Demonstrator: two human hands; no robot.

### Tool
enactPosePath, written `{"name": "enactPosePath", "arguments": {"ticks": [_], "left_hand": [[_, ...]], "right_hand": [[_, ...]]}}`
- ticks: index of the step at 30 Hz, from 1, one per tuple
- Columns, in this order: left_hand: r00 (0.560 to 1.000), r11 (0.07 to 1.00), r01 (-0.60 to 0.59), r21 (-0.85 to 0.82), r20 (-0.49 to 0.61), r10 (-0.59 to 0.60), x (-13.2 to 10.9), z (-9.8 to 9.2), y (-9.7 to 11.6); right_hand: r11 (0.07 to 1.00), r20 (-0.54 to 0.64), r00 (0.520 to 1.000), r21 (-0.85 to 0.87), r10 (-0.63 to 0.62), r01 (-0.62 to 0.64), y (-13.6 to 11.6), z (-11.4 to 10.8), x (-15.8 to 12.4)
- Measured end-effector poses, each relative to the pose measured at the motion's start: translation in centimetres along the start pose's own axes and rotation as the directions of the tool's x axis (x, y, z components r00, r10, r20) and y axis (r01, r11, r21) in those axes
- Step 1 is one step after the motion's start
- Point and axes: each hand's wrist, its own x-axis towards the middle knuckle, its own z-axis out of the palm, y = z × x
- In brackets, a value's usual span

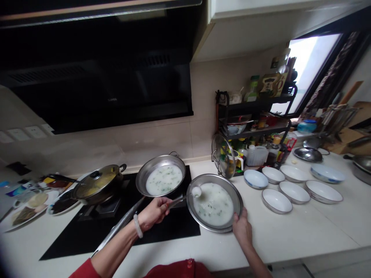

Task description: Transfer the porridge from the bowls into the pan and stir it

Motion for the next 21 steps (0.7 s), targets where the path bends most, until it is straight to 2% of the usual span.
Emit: {"name": "enactPosePath", "arguments": {"ticks": [2,5,8,10,12,14,17,19,21], "left_hand": [[0.992,0.966,-0.121,0.229,-0.003,0.125,0.5,1.1,-1.2],[0.932,0.804,-0.343,0.485,0.068,0.356,0.9,2.1,-2.8],[0.88,0.713,-0.447,0.54,0.125,0.457,0.9,2.2,-3.5],[0.862,0.708,-0.478,0.52,0.124,0.491,0.8,2.1,-3.5],[0.861,0.742,-0.48,0.467,0.092,0.5,0.9,1.9,-3.2],[0.895,0.823,-0.427,0.374,0.044,0.444,1.1,1.7,-2.9],[0.982,0.981,-0.19,0.038,0.012,0.189,1.3,1.6,-2.3],[0.997,0.974,-0.01,-0.227,0.073,0.027,1.2,1.4,-1.8],[0.99,0.918,0.08,-0.389,0.141,-0.027,0.8,1.0,-1.0]], "right_hand": [[1.0,-0.005,1.0,0.009,-0.001,0.001,0.0,0.0,0.0],[1.0,-0.009,1.0,0.02,0.002,-0.001,0.0,0.0,0.0],[1.0,-0.005,1.0,0.018,0.004,-0.004,0.0,0.0,0.0],[1.0,-0.002,1.0,0.014,0.002,-0.002,0.0,-0.1,0.0],[1.0,0.002,1.0,0.007,0.007,-0.007,-0.1,-0.1,0.0],[1.0,0.006,1.0,0.003,0.004,-0.004,0.0,-0.1,0.0],[1.0,0.003,1.0,-0.002,-0.013,0.013,0.1,0.0,0.0],[1.0,-0.004,1.0,-0.01,-0.022,0.022,0.2,0.1,0.1],[0.999,-0.007,1.0,-0.017,-0.027,0.027,0.3,0.3,0.2]]}}
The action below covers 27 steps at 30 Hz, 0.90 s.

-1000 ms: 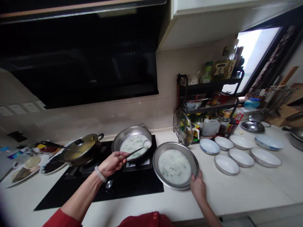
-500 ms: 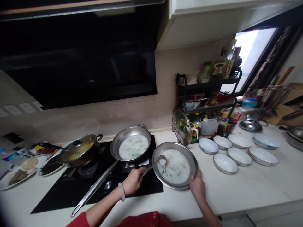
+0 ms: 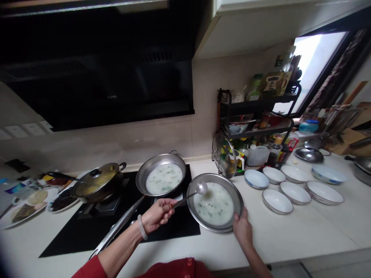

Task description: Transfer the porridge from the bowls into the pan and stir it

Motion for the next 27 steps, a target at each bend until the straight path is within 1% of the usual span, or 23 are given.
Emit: {"name": "enactPosePath", "arguments": {"ticks": [3,6,8,9,11,12,13,14,16,17,18,20,21,22,23,25,27], "left_hand": [[1.0,0.993,-0.007,-0.119,0.011,0.008,-1.0,-0.5,1.7],[0.997,0.989,-0.073,-0.13,-0.048,0.067,-1.6,-1.9,3.4],[0.984,0.987,-0.145,-0.064,-0.109,0.138,-1.6,-3.4,4.2],[0.974,0.984,-0.177,-0.005,-0.145,0.174,-1.4,-4.3,4.4],[0.943,0.964,-0.195,0.181,-0.234,0.235,-1.0,-6.3,4.4],[0.92,0.936,-0.174,0.305,-0.289,0.265,-0.8,-7.3,4.3],[0.888,0.886,-0.139,0.442,-0.341,0.31,-0.6,-8.2,4.2],[0.851,0.815,-0.094,0.572,-0.379,0.364,-0.4,-9.0,4.0],[0.789,0.648,-0.005,0.761,-0.395,0.471,-0.1,-10.3,3.6],[0.772,0.576,0.028,0.817,-0.383,0.507,-0.1,-10.8,3.5],[0.767,0.52,0.051,0.853,-0.367,0.527,0.0,-11.1,3.3],[0.778,0.462,0.074,0.884,-0.341,0.528,0.2,-11.3,3.0],[0.788,0.462,0.081,0.883,-0.34,0.513,0.3,-11.3,2.9],[0.797,0.484,0.084,0.871,-0.35,0.492,0.4,-11.3,2.8],[0.806,0.533,0.085,0.842,-0.373,0.46,0.5,-11.3,2.7],[0.813,0.691,0.087,0.717,-0.452,0.367,0.8,-11.2,2.5],[0.824,0.85,0.068,0.522,-0.51,0.247,0.9,-11.1,2.4]], "right_hand": [[1.0,-0.002,1.0,0.0,-0.001,0.001,0.1,0.1,0.0],[1.0,-0.002,1.0,0.002,0.013,-0.013,-0.1,-0.1,-0.1],[1.0,0.004,1.0,0.006,0.023,-0.023,-0.2,-0.3,-0.2],[1.0,0.006,1.0,0.009,0.026,-0.027,-0.3,-0.4,-0.2],[1.0,0.009,1.0,0.014,0.027,-0.027,-0.4,-0.6,-0.3],[1.0,0.008,1.0,0.014,0.028,-0.028,-0.4,-0.6,-0.3],[1.0,0.009,1.0,0.015,0.027,-0.027,-0.4,-0.6,-0.4],[1.0,0.01,1.0,0.015,0.025,-0.025,-0.4,-0.6,-0.4],[1.0,0.012,1.0,0.014,0.02,-0.02,-0.4,-0.5,-0.3],[1.0,0.01,1.0,0.011,0.017,-0.017,-0.3,-0.5,-0.3],[1.0,0.008,1.0,0.005,0.017,-0.017,-0.3,-0.5,-0.3],[1.0,0.005,1.0,-0.002,0.022,-0.022,-0.4,-0.5,-0.3],[1.0,0.007,1.0,-0.003,0.024,-0.024,-0.4,-0.5,-0.3],[1.0,0.01,1.0,-0.001,0.024,-0.024,-0.4,-0.5,-0.3],[1.0,0.014,1.0,0.001,0.024,-0.024,-0.4,-0.5,-0.3],[1.0,0.019,1.0,-0.001,0.021,-0.021,-0.3,-0.4,-0.2],[1.0,0.02,1.0,-0.004,0.018,-0.018,-0.3,-0.4,-0.2]]}}
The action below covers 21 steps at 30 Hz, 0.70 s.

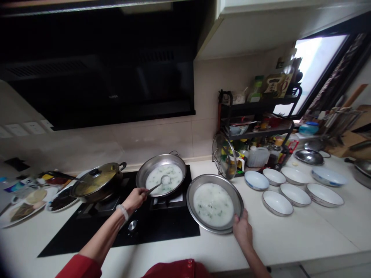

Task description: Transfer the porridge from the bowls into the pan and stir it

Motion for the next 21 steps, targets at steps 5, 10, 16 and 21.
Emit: {"name": "enactPosePath", "arguments": {"ticks": [5,10,16,21], "left_hand": [[0.987,0.929,0.136,-0.344,0.124,-0.099,-0.1,-0.28,0.22],[0.978,0.883,0.171,-0.438,0.184,-0.098,-0.25,-0.74,0.34],[0.967,0.85,0.199,-0.488,0.236,-0.091,-0.31,-0.87,0.41],[0.967,0.851,0.198,-0.487,0.24,-0.088,-0.44,-0.77,0.55]], "right_hand": [[1.0,-0.005,1.0,0.001,0.004,-0.004,-0.04,-0.03,-0.04],[1.0,-0.024,1.0,0.018,-0.005,0.006,0.02,0.06,-0.02],[1.0,-0.03,0.999,0.013,-0.014,0.014,0.34,0.38,0.15],[1.0,-0.027,1.0,0.005,-0.015,0.015,0.23,0.27,0.07]]}}
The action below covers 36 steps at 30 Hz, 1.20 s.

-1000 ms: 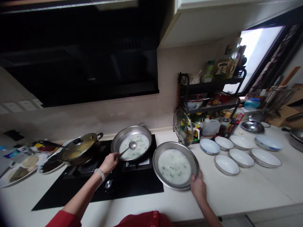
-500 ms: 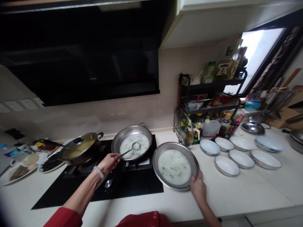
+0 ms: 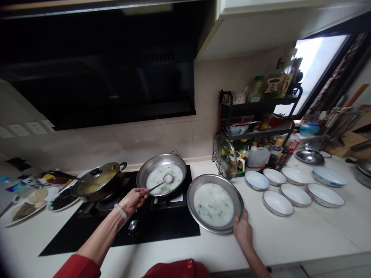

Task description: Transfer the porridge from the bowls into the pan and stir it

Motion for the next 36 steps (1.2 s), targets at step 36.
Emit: {"name": "enactPosePath", "arguments": {"ticks": [36], "left_hand": [[0.931,0.772,-0.338,0.539,0.31,0.191,-4.2,10.6,-3.2]], "right_hand": [[0.998,0.028,0.999,0.055,0.016,-0.017,0.0,-0.2,0.0]]}}
